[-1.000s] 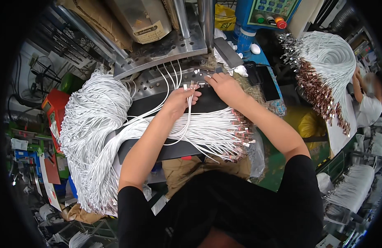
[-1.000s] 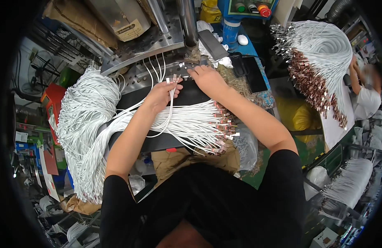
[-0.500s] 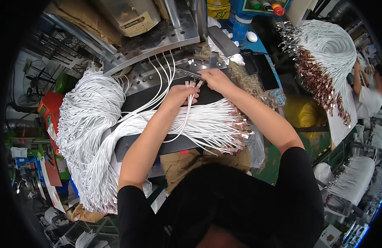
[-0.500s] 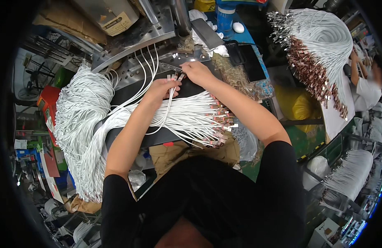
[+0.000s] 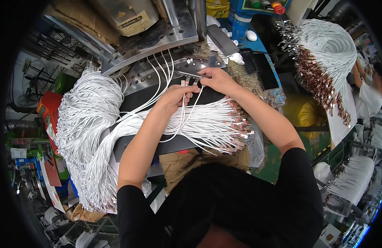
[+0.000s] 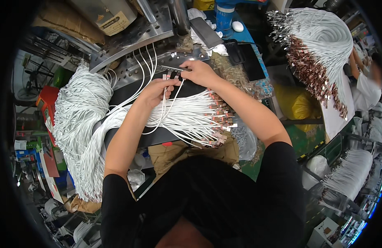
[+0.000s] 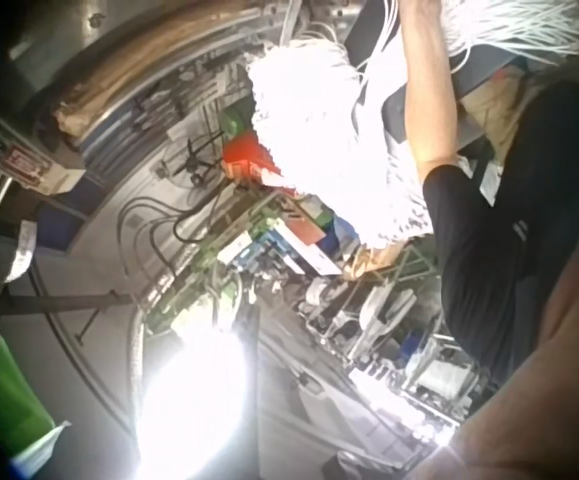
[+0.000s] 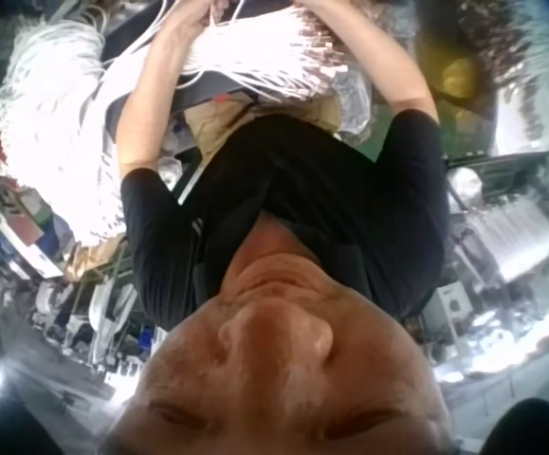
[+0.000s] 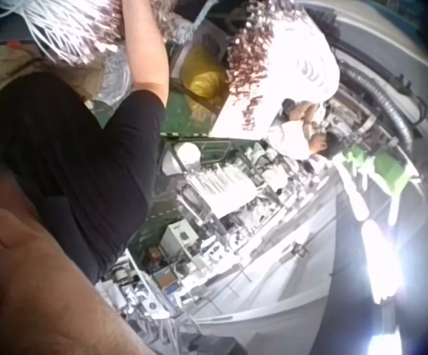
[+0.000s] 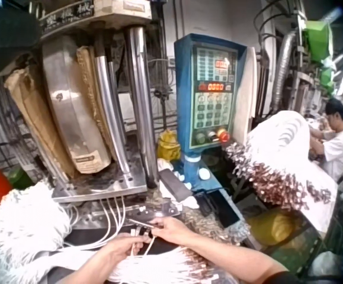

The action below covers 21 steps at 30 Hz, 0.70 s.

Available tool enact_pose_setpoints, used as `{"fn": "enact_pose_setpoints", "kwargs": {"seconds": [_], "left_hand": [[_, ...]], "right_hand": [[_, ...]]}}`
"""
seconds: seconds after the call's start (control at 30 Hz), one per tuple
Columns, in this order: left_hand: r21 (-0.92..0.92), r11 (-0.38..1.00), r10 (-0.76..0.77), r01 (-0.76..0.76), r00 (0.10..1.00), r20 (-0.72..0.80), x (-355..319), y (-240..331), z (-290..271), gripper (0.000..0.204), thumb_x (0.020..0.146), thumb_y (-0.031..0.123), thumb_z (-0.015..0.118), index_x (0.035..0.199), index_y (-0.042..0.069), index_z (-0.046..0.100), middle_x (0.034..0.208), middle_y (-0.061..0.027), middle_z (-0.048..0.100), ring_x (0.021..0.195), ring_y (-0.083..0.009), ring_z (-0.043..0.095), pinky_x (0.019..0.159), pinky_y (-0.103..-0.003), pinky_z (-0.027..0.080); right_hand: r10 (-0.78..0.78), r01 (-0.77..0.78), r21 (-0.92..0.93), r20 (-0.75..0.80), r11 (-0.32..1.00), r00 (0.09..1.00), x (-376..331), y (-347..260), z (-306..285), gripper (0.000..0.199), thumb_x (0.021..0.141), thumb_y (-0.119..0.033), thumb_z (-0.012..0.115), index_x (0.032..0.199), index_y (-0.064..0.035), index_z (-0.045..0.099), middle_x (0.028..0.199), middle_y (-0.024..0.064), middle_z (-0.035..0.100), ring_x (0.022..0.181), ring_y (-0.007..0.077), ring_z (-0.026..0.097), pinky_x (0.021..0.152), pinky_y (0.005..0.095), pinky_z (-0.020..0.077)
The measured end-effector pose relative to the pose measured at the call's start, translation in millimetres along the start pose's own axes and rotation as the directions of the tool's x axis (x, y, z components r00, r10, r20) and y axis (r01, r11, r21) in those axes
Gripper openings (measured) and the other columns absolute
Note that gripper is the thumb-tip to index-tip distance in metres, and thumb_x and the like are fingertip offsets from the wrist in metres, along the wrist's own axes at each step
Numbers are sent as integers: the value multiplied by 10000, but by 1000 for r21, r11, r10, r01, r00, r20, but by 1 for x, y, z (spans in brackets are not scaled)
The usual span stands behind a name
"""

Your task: Aligning and inserting wire leads into a machine for processing.

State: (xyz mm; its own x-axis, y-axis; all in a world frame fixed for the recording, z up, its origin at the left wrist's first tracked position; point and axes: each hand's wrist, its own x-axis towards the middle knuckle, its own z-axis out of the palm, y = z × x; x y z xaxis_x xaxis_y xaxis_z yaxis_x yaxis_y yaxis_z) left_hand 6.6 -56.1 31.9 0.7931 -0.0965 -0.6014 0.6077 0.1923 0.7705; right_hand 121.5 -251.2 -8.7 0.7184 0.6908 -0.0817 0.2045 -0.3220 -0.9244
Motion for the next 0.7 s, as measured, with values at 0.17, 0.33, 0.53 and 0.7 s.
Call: {"fn": "enact_pose_setpoints", "kwargs": {"seconds": [0.17,0.33,0.53,0.7], "left_hand": [[-82,993,88,-87,996,14,-5,-4,7,302,941,288,723,1080,21,730,809,26,643,676,-74,575,641,-206,469],[-16,997,69,-71,994,-80,-8,-9,-9,264,930,281,731,1047,44,727,832,18,667,712,-84,620,670,-230,498],[194,979,77,-56,992,-103,5,-15,-15,183,930,268,721,953,87,715,858,5,687,756,-94,654,694,-240,507],[221,971,110,-87,990,-92,1,-15,-12,211,943,287,712,962,77,712,862,9,686,755,-93,650,692,-232,499]], "right_hand": [[-17,13,71,54,997,998,-2,0,-3,487,829,-331,763,1184,-5,694,951,116,745,842,159,688,763,290,517],[90,-90,64,4,994,996,2,-2,-13,621,784,-470,828,1173,-3,703,942,134,745,843,169,691,759,299,516],[20,-19,-5,98,1000,995,-10,-14,-13,535,797,-384,835,1156,-9,707,948,112,743,833,153,682,759,285,517],[16,-9,-60,124,998,992,-14,-21,-13,411,837,-258,831,1130,-1,703,973,70,738,830,107,657,760,255,512]]}}
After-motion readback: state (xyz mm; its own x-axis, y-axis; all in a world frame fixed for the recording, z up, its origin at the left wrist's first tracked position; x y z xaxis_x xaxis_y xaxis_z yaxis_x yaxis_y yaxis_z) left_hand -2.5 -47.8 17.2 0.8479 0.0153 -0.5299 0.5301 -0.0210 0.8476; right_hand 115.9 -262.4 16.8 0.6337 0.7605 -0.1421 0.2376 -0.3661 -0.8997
